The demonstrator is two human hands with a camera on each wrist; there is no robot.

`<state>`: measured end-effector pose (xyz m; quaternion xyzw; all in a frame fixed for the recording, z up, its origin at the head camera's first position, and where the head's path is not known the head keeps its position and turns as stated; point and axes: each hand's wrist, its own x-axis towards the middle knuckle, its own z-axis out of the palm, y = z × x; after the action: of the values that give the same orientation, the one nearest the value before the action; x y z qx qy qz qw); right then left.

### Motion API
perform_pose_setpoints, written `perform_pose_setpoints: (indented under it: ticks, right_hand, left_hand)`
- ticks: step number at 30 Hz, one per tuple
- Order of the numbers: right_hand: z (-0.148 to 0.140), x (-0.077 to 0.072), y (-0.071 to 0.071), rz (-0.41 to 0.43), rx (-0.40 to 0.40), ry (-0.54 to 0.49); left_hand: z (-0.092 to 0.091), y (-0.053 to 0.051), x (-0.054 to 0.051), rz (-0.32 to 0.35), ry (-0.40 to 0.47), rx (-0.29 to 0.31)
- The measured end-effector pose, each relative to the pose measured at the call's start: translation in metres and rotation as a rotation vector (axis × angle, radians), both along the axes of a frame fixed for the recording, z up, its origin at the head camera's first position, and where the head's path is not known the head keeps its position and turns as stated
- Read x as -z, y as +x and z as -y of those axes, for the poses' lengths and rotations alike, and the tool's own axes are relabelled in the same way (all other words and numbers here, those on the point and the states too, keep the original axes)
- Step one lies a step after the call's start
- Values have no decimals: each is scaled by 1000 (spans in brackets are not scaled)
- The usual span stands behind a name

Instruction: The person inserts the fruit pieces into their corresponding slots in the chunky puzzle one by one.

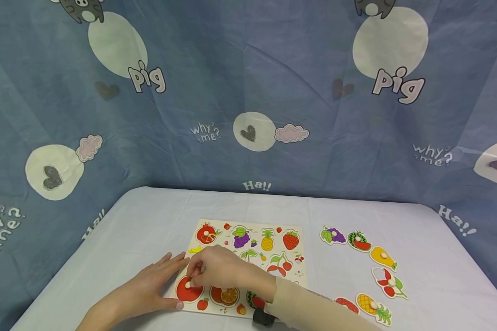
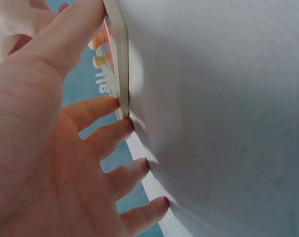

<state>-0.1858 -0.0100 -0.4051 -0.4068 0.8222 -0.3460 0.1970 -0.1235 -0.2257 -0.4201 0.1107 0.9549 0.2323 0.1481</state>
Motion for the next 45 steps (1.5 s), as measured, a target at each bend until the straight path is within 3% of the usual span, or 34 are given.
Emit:
perform_pose_setpoints:
  ticks: [12, 19, 37, 45]
  right_hand:
    - [-23, -22, 7, -47, 80, 6]
    - [-41, -29, 9, -69, 101, -60]
    - [-92, -37, 13, -56, 171, -122]
    - [-112, -37, 15, -83, 282, -81]
  left_hand:
    - [-1, 0, -2, -1, -16, -14]
    - [-1, 1, -2, 0, -18, -23]
    - [-3, -2, 4, 12, -30, -35]
    - [-3, -1, 2, 7, -32, -41]
